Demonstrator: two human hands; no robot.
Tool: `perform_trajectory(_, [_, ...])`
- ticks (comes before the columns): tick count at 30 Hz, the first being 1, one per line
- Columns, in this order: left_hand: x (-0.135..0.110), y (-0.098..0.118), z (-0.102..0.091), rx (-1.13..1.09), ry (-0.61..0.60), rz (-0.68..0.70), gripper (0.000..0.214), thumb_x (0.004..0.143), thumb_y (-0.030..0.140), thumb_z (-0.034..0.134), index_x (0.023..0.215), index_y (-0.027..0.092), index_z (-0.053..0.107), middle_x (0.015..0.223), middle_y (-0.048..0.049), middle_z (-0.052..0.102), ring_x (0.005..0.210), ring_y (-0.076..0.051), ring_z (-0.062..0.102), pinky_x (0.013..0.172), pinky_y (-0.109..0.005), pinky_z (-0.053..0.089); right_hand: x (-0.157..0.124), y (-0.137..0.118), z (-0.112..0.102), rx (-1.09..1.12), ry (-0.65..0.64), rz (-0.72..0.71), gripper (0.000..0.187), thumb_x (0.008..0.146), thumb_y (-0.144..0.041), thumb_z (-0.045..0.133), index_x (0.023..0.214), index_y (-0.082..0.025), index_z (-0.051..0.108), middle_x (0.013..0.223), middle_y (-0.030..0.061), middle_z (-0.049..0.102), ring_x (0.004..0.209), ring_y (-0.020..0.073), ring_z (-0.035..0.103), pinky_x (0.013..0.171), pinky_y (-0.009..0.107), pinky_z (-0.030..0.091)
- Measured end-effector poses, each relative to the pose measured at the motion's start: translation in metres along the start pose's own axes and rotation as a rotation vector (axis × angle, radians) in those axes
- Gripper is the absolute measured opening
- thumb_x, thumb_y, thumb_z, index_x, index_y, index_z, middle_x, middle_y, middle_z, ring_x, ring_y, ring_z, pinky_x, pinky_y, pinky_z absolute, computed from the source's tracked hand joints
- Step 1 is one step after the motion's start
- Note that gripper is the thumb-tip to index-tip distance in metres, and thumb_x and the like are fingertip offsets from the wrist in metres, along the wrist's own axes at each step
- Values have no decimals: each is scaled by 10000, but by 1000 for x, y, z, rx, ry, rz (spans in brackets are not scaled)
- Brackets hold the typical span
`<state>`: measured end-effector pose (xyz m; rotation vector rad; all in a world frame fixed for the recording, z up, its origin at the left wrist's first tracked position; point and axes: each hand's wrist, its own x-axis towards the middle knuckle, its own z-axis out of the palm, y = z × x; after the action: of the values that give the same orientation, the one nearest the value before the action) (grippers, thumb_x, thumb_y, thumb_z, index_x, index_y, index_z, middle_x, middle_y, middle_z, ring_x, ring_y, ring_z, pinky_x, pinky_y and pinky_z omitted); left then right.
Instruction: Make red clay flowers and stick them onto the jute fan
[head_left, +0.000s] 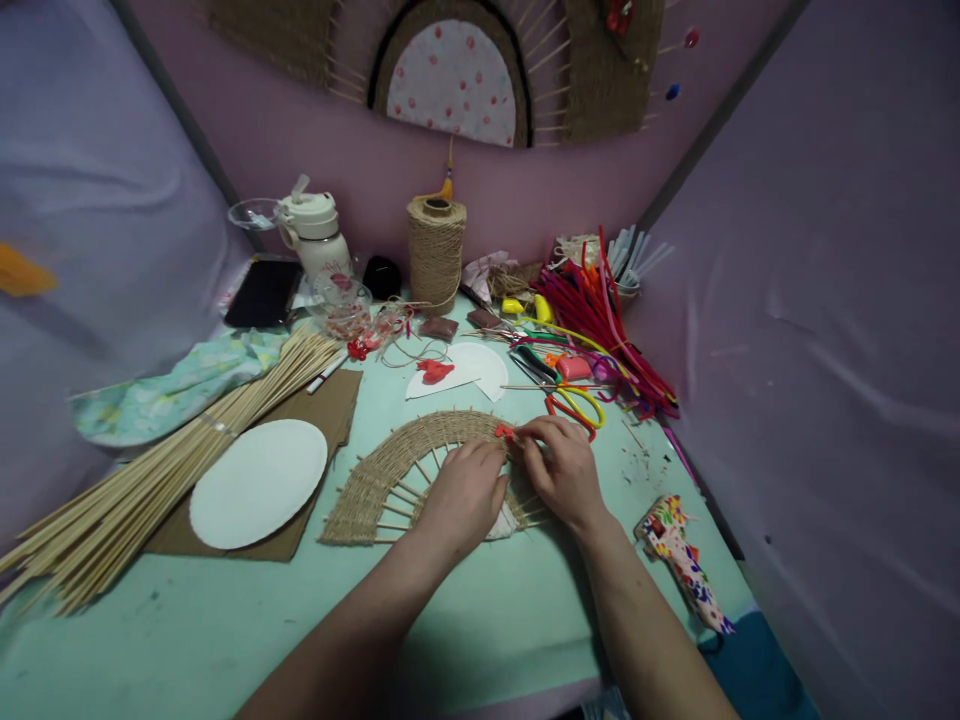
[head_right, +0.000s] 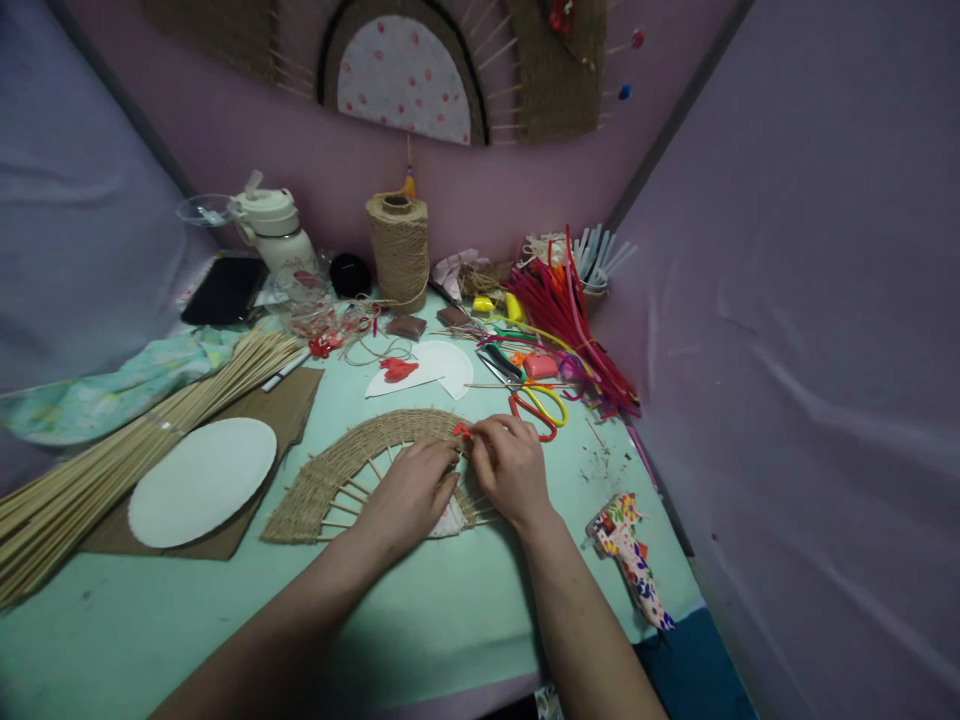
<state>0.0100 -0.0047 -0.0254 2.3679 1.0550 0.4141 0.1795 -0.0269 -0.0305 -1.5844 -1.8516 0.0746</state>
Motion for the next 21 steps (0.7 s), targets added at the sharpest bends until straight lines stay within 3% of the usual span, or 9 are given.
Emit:
perform_trajectory(4, [-1,-1,1,7,19,4,163,921,192,461,1032,161,577,1060,-87,665,1056,-240,585,939,-407,461,1,-1,3,-23,-79,-5,151,920,-211,487,915,-218,638,913,56,697,924,219,619,822,371,424])
perform_trajectory(10, [-4,0,-5,21,53,2,159,901,192,489,1027,181,584,1047,-73,680,1039,-228,608,925,-388,468,-2,0,5,88,147,-7,162,914,-234,511,1020,-225,634,974,64,702,950,220,624,874,396,457])
perform_trajectory(15, [4,-11,-45,97,142,-134,208,910,249,475,1046,193,623,1059,-90,691,1019,-238,622,897,-373,475,-2,3,7,152,177,50,143,916,-242,500,968,-232,633,945,60,699,912,224,632,840,401,477])
perform_trajectory(18, [28,-30,-77,247,194,-221,268,890,234,504,1124,158,610,1158,-123,664,1085,-251,595,951,-367,444,-1,3,7,194,208,66,131,914,-238,502,953,-228,626,933,59,692,902,219,627,800,380,489])
perform_trajectory(21, [59,-51,-93,350,179,-257,261,893,273,519,1082,130,630,1138,-146,651,1120,-270,562,984,-376,412,-1,3,5,223,215,58,129,913,-235,500,947,-222,624,924,60,687,890,216,621,761,362,492])
